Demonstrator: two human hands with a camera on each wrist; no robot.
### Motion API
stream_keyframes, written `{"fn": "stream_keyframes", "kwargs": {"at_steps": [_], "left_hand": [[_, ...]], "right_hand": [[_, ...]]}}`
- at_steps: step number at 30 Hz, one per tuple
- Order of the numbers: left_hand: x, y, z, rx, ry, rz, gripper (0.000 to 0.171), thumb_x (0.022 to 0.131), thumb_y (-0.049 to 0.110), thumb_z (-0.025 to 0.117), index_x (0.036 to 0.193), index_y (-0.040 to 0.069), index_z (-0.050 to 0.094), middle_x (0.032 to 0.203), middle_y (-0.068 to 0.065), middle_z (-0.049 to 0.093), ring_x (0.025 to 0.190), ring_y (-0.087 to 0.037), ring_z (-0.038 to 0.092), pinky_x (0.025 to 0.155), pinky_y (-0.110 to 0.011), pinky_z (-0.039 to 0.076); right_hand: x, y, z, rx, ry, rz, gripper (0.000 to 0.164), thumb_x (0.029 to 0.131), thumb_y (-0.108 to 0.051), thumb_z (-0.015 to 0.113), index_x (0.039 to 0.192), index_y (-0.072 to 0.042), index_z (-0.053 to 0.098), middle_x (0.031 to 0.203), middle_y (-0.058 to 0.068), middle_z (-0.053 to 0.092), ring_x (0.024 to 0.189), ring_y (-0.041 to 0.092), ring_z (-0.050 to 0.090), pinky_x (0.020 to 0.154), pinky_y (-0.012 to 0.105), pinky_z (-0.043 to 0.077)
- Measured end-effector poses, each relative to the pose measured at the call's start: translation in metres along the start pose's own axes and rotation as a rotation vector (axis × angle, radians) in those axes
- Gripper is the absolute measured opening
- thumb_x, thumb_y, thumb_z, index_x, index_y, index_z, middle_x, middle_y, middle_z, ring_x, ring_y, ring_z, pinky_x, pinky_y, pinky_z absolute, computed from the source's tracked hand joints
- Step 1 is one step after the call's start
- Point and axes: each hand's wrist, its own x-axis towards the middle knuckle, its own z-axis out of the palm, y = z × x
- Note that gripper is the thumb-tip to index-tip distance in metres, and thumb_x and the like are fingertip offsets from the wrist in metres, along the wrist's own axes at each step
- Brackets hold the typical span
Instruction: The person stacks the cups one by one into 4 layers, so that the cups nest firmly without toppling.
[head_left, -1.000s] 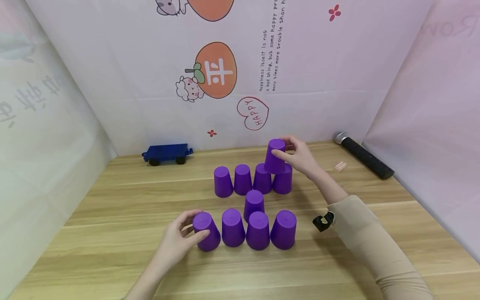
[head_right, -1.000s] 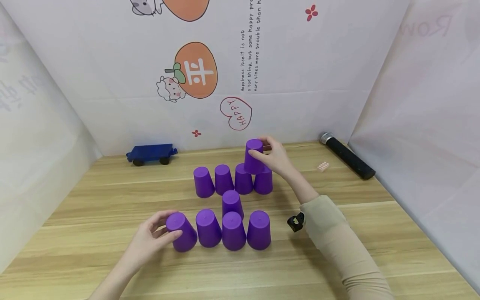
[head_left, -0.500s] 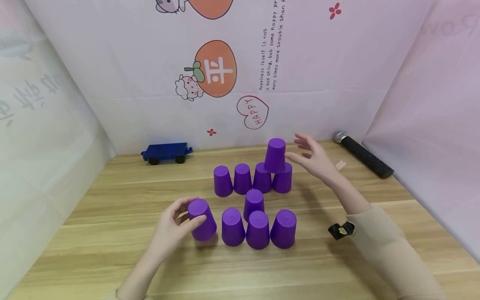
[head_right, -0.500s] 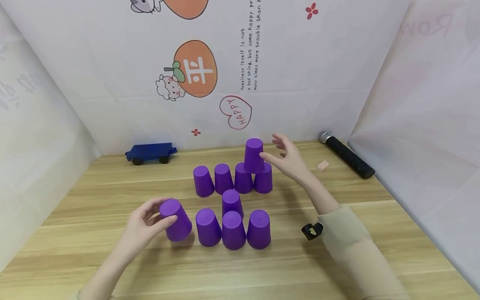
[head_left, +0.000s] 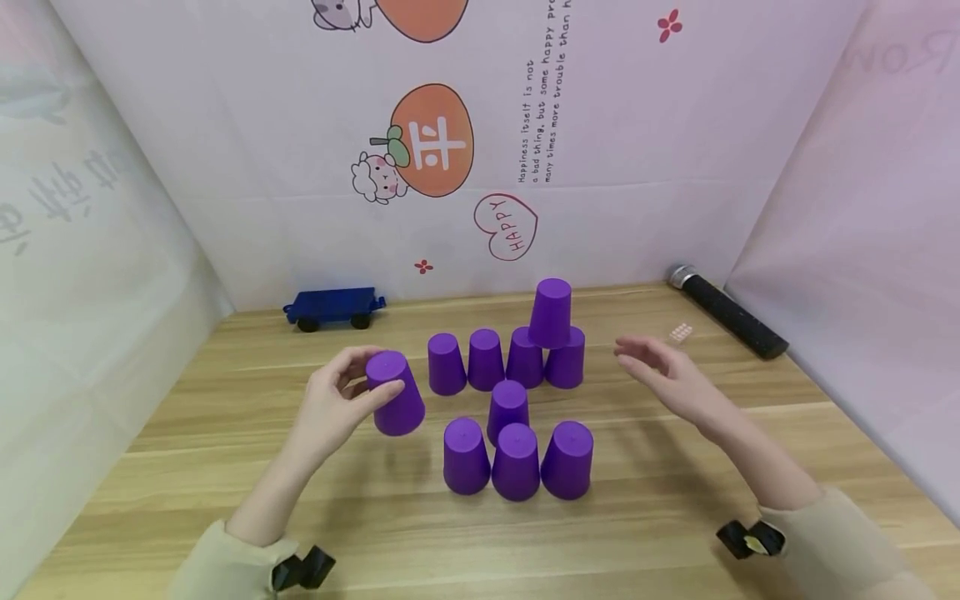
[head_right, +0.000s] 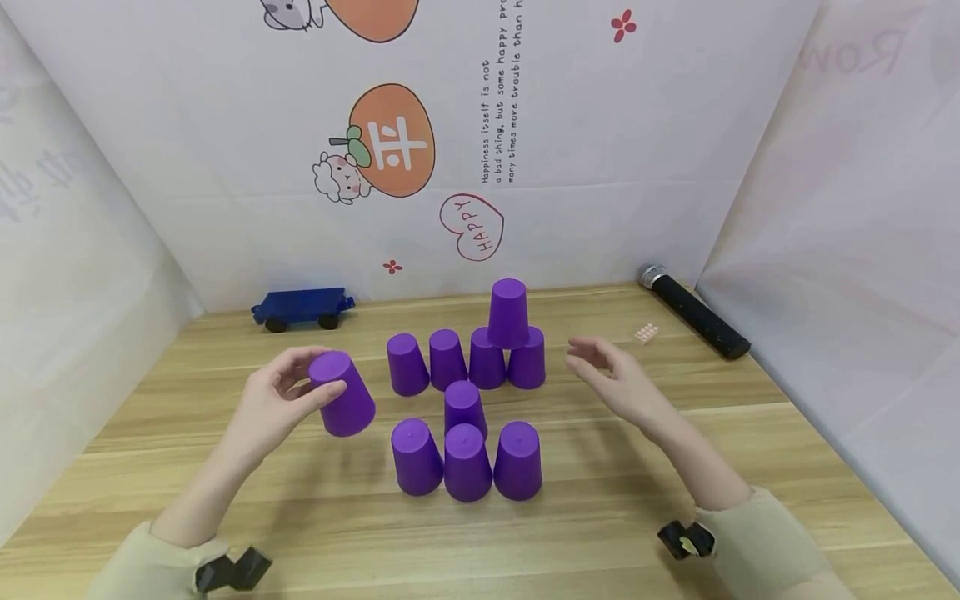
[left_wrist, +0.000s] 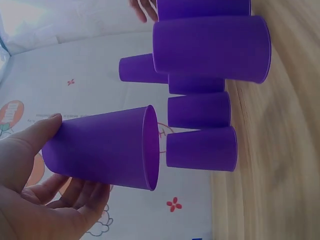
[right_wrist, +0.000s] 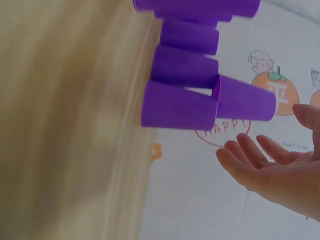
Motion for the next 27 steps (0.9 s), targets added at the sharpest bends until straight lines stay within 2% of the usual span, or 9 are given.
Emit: {"fn": "stream_keyframes", "kwargs": {"at_steps": [3,8,12,14,15,20,23,25,27], "left_hand": [[0.013,0.002,-0.001,0.012,-0.016,0.005,0.048,0.08,0.026,0.075,0.121,0.008,0.057,0.114,-0.011,0.062,0.104,-0.019,0.06,0.096,-0.035,0.051],[0.031,0.003,0.0,-0.019,-0.021,0.002,0.05,0.081,0.027,0.074,0.123,0.009,0.055,0.117,-0.012,0.06,0.107,-0.022,0.059,0.098,-0.038,0.05],[0.042,0.001,0.002,-0.033,0.006,0.009,0.051,0.081,0.029,0.074,0.124,0.01,0.055,0.118,-0.01,0.06,0.107,-0.02,0.059,0.098,-0.037,0.05],[0.047,-0.001,0.003,-0.038,0.024,0.021,0.051,0.081,0.03,0.075,0.124,0.01,0.055,0.118,-0.009,0.061,0.106,-0.019,0.059,0.098,-0.037,0.05],[0.05,-0.002,0.005,-0.037,0.035,0.028,0.052,0.08,0.031,0.075,0.123,0.01,0.055,0.117,-0.009,0.061,0.106,-0.019,0.059,0.097,-0.037,0.05],[0.064,-0.005,0.011,-0.043,0.083,0.059,0.053,0.079,0.033,0.076,0.123,0.01,0.056,0.116,-0.01,0.062,0.108,-0.021,0.06,0.096,-0.038,0.051],[0.074,-0.005,0.017,-0.05,0.088,0.064,0.053,0.079,0.032,0.076,0.123,0.009,0.057,0.116,-0.012,0.061,0.109,-0.024,0.06,0.097,-0.038,0.051],[0.076,0.002,0.02,-0.053,0.082,0.061,0.052,0.08,0.026,0.075,0.124,0.006,0.056,0.118,-0.016,0.061,0.11,-0.027,0.059,0.099,-0.039,0.049],[0.084,0.002,0.024,-0.055,0.079,0.07,0.052,0.08,0.025,0.076,0.124,0.006,0.056,0.118,-0.016,0.061,0.111,-0.028,0.059,0.099,-0.039,0.049]], "right_hand": [[-0.014,0.0,0.006,0.01,-0.041,-0.015,0.047,0.1,-0.029,0.045,0.136,0.002,0.042,0.133,0.023,0.052,0.111,0.004,0.053,0.088,0.009,0.042],[-0.034,0.004,0.016,0.003,-0.102,-0.041,0.043,0.096,-0.023,0.053,0.133,-0.001,0.046,0.129,0.02,0.056,0.113,0.02,0.056,0.089,0.02,0.05],[-0.043,0.01,0.023,0.031,-0.154,-0.08,0.048,0.09,-0.018,0.063,0.132,-0.001,0.046,0.128,0.02,0.056,0.111,0.006,0.055,0.093,0.033,0.052],[-0.046,0.012,0.028,0.054,-0.176,-0.104,0.051,0.088,-0.017,0.066,0.132,-0.001,0.046,0.128,0.022,0.055,0.11,-0.001,0.053,0.094,0.036,0.052],[-0.048,0.012,0.03,0.072,-0.185,-0.107,0.053,0.087,-0.017,0.067,0.132,-0.001,0.046,0.128,0.022,0.054,0.109,-0.004,0.052,0.094,0.033,0.052],[-0.052,0.012,0.042,0.142,-0.216,-0.173,0.054,0.085,-0.012,0.069,0.131,0.005,0.045,0.128,0.027,0.053,0.111,-0.002,0.053,0.092,0.026,0.052],[-0.052,0.011,0.048,0.168,-0.227,-0.19,0.052,0.085,-0.011,0.069,0.128,0.006,0.047,0.126,0.026,0.055,0.11,-0.003,0.053,0.092,0.031,0.053],[-0.051,0.011,0.052,0.176,-0.233,-0.178,0.051,0.085,-0.012,0.069,0.127,0.004,0.048,0.125,0.024,0.056,0.109,-0.004,0.053,0.093,0.036,0.053],[-0.051,0.009,0.056,0.189,-0.23,-0.167,0.049,0.084,-0.013,0.07,0.126,0.003,0.049,0.124,0.022,0.057,0.107,-0.005,0.053,0.093,0.037,0.052]]}}
